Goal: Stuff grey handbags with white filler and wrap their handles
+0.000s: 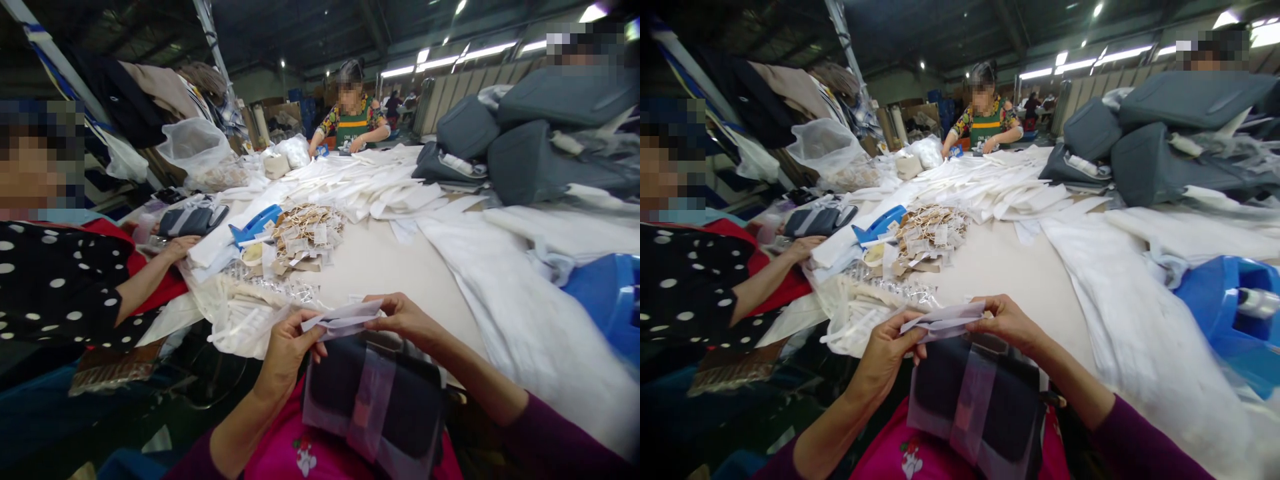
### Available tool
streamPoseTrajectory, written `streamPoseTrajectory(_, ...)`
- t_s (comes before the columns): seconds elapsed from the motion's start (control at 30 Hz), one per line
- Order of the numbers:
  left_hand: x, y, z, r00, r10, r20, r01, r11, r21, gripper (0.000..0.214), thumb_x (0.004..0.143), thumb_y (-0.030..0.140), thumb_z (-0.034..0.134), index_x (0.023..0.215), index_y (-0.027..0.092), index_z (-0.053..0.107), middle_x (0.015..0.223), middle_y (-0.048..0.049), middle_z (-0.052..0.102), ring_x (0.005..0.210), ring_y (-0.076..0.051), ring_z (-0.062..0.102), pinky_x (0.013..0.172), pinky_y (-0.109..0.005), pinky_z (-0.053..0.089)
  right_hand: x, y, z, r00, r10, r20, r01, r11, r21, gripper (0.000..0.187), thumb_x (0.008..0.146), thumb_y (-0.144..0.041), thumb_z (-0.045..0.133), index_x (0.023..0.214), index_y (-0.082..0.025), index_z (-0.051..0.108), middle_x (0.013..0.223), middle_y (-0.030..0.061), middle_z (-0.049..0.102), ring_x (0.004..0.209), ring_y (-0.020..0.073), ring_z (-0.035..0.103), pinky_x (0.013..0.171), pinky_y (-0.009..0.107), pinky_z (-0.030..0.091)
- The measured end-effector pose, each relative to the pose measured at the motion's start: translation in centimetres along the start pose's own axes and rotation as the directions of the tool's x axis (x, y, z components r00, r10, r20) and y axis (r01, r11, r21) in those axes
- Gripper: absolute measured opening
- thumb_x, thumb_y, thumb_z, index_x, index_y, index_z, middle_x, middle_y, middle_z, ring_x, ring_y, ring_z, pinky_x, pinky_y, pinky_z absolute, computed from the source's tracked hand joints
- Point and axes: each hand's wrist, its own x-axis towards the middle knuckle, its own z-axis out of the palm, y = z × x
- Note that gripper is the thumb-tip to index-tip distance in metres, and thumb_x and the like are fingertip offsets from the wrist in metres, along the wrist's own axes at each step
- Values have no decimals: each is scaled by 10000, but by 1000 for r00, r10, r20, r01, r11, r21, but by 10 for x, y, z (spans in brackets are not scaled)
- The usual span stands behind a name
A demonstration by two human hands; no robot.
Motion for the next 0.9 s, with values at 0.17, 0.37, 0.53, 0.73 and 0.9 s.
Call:
streamPoseTrajectory(0.17,0,-1,-2,999,42,5,-42,999,2,268,789,356,672,901,114,646,483,14,583,426,-109,516,404,-195,402,3,-6,4,997,77,-2,-77,997,2,227,686,-344,730,774,-136,754,666,14,663,637,133,526,620,247,385)
streamPoseTrajectory(0.37,2,-1,0,994,27,108,-28,1000,2,312,781,377,683,953,128,606,506,14,595,434,-116,534,417,-197,409,1,-9,4,995,96,-34,-97,995,-27,242,738,-358,681,717,-128,753,629,17,661,610,114,499,606,234,364)
streamPoseTrajectory(0.53,6,0,5,995,-14,94,10,999,36,260,740,306,717,914,128,639,441,41,551,365,-72,451,368,-156,304,2,-6,2,994,102,-31,-102,995,-3,231,713,-350,708,735,-127,760,641,22,679,604,118,525,607,237,386)
streamPoseTrajectory(0.73,10,-4,2,999,29,32,-30,999,28,177,760,239,678,900,131,689,428,45,533,361,-43,389,368,-153,238,4,2,-2,994,103,45,-109,983,151,324,672,-326,750,942,-147,762,771,52,739,702,173,631,687,284,468)
streamPoseTrajectory(0.9,10,-6,-3,984,165,67,-167,986,22,134,759,105,610,842,160,699,532,36,557,432,-52,449,403,-159,288,4,8,-5,994,109,27,-113,968,223,286,663,-271,744,927,-163,766,842,47,742,713,154,630,679,262,459)
